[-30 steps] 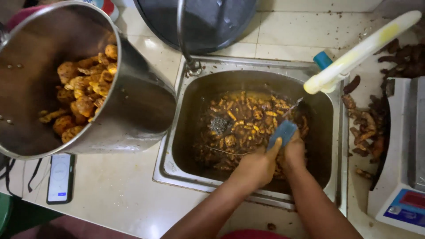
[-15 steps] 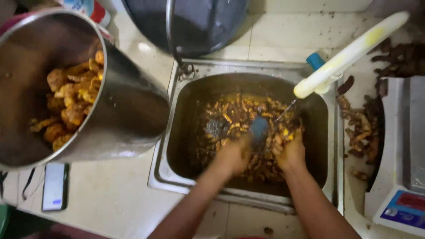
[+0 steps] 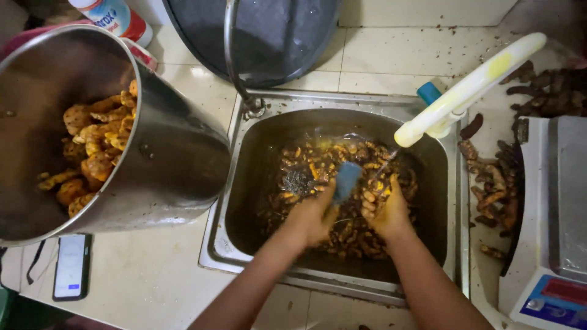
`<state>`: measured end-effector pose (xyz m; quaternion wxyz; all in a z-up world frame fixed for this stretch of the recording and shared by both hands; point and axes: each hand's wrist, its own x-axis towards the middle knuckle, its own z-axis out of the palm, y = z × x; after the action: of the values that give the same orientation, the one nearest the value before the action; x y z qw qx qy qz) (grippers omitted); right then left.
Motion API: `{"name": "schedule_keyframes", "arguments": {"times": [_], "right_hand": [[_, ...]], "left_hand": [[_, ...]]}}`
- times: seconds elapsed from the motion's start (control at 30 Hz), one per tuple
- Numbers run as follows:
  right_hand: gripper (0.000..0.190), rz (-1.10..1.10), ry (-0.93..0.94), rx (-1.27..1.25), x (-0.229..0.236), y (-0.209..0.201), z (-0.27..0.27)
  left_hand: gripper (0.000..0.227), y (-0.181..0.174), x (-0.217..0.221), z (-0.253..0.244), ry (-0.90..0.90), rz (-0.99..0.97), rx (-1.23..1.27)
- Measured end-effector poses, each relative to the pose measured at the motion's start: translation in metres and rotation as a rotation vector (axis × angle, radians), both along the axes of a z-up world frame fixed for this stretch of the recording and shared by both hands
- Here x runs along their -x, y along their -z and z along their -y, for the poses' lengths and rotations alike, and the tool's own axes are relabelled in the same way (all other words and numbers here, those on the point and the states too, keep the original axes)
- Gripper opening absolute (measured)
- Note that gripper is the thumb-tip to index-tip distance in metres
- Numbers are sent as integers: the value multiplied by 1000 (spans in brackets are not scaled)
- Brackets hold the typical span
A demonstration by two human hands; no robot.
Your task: Washing turmeric roots in a sink using hands and a brush to remove dirt and debris.
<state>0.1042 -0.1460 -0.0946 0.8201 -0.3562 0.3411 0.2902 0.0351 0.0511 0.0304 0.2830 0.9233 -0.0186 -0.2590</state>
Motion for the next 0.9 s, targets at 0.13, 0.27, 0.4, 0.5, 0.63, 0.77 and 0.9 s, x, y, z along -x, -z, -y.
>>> {"name": "schedule_keyframes", "arguments": {"times": [0.13,0.27,0.4,0.5,0.63,0.77,0.9], "right_hand": [[49,-29,-27,170,-1,36,-2],[61,-26,-146,546,8,69,-11],[48,71,-102,550,11,43,-10],[51,35,-50,576,-3,78,6],[40,102,51,510,-11,86,2],[43,348,-76,724,20,2,-19],[46,356,-144,574,15,-8,-17]], "left_hand": [[64,-8,36,31,110,118,49],[64,13,7,56,67,209,-12],[64,31,-3,61,-16,370,48],[65,27,27,59,0,360,60],[59,32,47,51,57,457,38],[61,20,5,48,-11,449,-55],[65,9,-31,30,-144,121,-49]]}}
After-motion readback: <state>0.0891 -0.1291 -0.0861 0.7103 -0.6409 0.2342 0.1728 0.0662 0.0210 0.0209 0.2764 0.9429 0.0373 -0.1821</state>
